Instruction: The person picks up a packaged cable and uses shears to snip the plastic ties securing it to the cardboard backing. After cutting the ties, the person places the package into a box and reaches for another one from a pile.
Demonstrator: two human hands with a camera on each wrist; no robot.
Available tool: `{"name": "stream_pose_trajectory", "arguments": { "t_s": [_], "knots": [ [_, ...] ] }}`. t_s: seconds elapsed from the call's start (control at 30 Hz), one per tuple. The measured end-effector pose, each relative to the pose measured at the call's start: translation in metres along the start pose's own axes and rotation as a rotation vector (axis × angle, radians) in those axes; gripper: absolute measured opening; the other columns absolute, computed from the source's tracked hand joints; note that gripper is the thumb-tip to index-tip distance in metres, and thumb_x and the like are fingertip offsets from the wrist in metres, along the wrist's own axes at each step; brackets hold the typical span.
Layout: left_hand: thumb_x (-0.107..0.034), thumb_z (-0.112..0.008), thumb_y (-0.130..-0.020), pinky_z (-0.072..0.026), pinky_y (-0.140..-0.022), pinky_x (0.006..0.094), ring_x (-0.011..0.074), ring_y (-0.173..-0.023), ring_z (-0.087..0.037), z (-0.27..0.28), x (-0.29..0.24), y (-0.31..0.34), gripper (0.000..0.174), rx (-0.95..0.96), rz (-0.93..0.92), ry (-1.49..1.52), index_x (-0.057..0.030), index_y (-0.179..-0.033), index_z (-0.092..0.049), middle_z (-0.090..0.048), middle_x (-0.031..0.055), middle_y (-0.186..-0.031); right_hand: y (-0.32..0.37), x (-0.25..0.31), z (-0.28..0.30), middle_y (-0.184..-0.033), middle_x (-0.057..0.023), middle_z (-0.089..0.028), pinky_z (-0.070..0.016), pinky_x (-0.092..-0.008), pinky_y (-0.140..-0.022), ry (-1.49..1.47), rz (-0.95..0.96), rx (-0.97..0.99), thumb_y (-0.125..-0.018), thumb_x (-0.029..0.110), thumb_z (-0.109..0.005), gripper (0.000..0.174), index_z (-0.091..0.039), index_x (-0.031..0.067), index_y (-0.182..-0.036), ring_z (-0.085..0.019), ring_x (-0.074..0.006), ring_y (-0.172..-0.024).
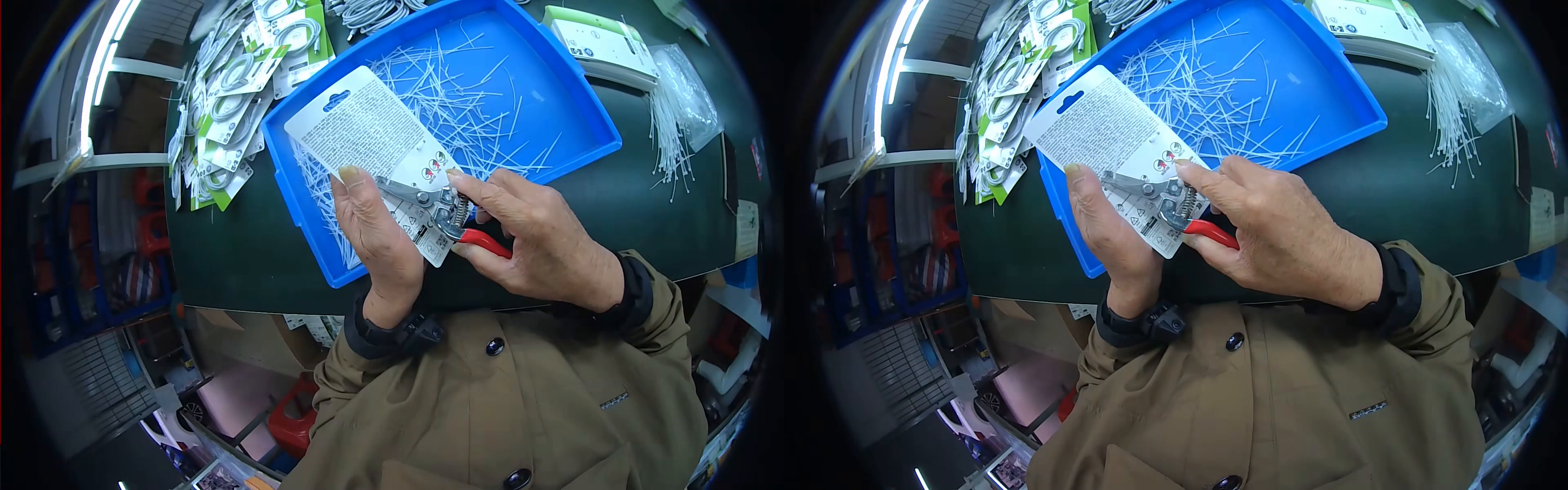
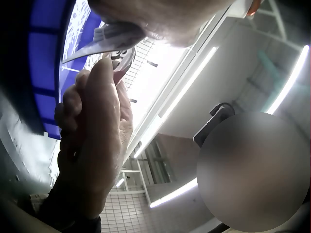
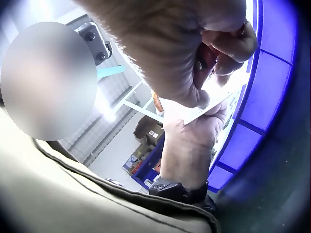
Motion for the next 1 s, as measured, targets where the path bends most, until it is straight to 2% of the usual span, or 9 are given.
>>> {"name": "stream_pose_trajectory", "arguments": {
  "t_s": [0.1,0.27,0.33,0.53,0.63,0.8,0.9,0.97,1.0],
  "knots": [
    [-0.045,-0.036,-0.118,-0.0583,-0.091,0.0400,0.0228,-0.107,-0.070,-0.001,-0.002,-0.002,0.053,0.012,-0.041,-0.082,0.0013,-0.138,-0.053,-0.066,0.0162,-0.124,0.000,-0.002,0.001,-0.093,-0.0176,-0.062,-0.0552,-0.0454,-0.070,-0.061,-0.022,-0.012,-0.089,0.015,-0.084,0.062,-0.059,-0.0009,-0.143,-0.067,-0.0345,-0.078],
    [-0.039,-0.044,-0.117,-0.0594,-0.092,0.0377,0.0221,-0.110,-0.071,-0.001,-0.015,-0.014,0.050,0.059,-0.177,-0.131,0.0026,-0.144,-0.048,-0.065,0.0175,-0.126,-0.003,-0.005,0.010,-0.103,-0.0211,-0.067,-0.0577,-0.0432,-0.079,-0.114,0.021,-0.080,-0.089,0.012,-0.082,0.061,-0.057,-0.0065,-0.141,-0.070,-0.0350,-0.086],
    [-0.034,-0.049,-0.115,-0.0608,-0.093,0.0367,0.0220,-0.112,-0.072,0.004,-0.023,-0.018,0.049,0.071,-0.234,-0.125,0.0030,-0.148,-0.044,-0.065,0.0190,-0.130,-0.003,-0.011,0.012,-0.105,-0.0191,-0.068,-0.0568,-0.0395,-0.080,-0.130,0.010,-0.133,-0.086,0.007,-0.083,0.065,-0.056,-0.0034,-0.145,-0.068,-0.0313,-0.085],
    [-0.031,-0.050,-0.116,-0.0628,-0.092,0.0374,0.0224,-0.112,-0.073,0.010,-0.038,-0.026,0.047,0.071,-0.245,-0.142,0.0025,-0.148,-0.045,-0.067,0.0186,-0.129,-0.007,-0.013,0.023,-0.117,-0.0214,-0.068,-0.0556,-0.0400,-0.090,-0.150,0.007,-0.229,-0.089,0.003,-0.076,0.061,-0.055,-0.0039,-0.146,-0.069,-0.0331,-0.098],
    [-0.023,-0.056,-0.114,-0.0601,-0.097,0.0380,0.0218,-0.115,-0.072,0.011,-0.043,-0.028,0.040,0.173,-0.305,-0.182,0.0024,-0.144,-0.050,-0.069,0.0166,-0.126,-0.010,-0.010,0.033,-0.121,-0.0202,-0.069,-0.0545,-0.0389,-0.093,-0.165,0.005,-0.251,-0.090,0.002,-0.075,0.061,-0.054,-0.0045,-0.147,-0.069,-0.0304,-0.104],
    [-0.013,-0.063,-0.110,-0.0528,-0.107,0.0413,0.0224,-0.120,-0.069,0.022,-0.066,-0.043,0.034,0.166,-0.230,-0.113,0.0024,-0.139,-0.056,-0.069,0.0165,-0.131,-0.010,-0.016,0.049,-0.124,-0.0156,-0.070,-0.0526,-0.0377,-0.098,-0.285,-0.086,-0.225,-0.092,0.005,-0.077,0.066,-0.052,-0.0052,-0.152,-0.067,-0.0224,-0.110],
    [-0.013,-0.062,-0.111,-0.0489,-0.110,0.0425,0.0233,-0.123,-0.067,0.038,-0.082,-0.058,0.033,0.063,-0.089,0.040,0.0037,-0.138,-0.056,-0.069,0.0160,-0.134,-0.014,-0.019,0.054,-0.116,-0.0209,-0.072,-0.0572,-0.0388,-0.089,-0.238,0.052,-0.315,-0.091,0.020,-0.083,0.066,-0.058,-0.0020,-0.148,-0.070,-0.0283,-0.099],
    [-0.015,-0.060,-0.112,-0.0465,-0.113,0.0431,0.0239,-0.125,-0.065,0.047,-0.088,-0.069,0.033,-0.036,0.021,0.160,0.0050,-0.137,-0.056,-0.069,0.0155,-0.135,-0.019,-0.009,0.058,-0.115,-0.0212,-0.072,-0.0573,-0.0379,-0.087,-0.202,0.027,-0.251,-0.091,0.022,-0.084,0.067,-0.059,-0.0020,-0.148,-0.070,-0.0270,-0.097],
    [-0.024,-0.053,-0.115,-0.0486,-0.101,0.0407,0.0220,-0.106,-0.066,0.035,-0.094,-0.070,0.028,-0.152,-0.007,0.224,0.0002,-0.127,-0.061,-0.071,0.0073,-0.111,-0.021,-0.004,0.059,-0.115,-0.0213,-0.072,-0.0573,-0.0375,-0.086,-0.185,0.013,-0.215,-0.091,0.023,-0.084,0.067,-0.059,-0.0020,-0.148,-0.070,-0.0263,-0.096]
  ]
}}
Point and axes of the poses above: each hand's wrist, its own y-axis away from the middle knuckle, its own z-axis out of the back of the hand, x = y × z, the point moved 4 cm from there along -y, towards the middle knuckle
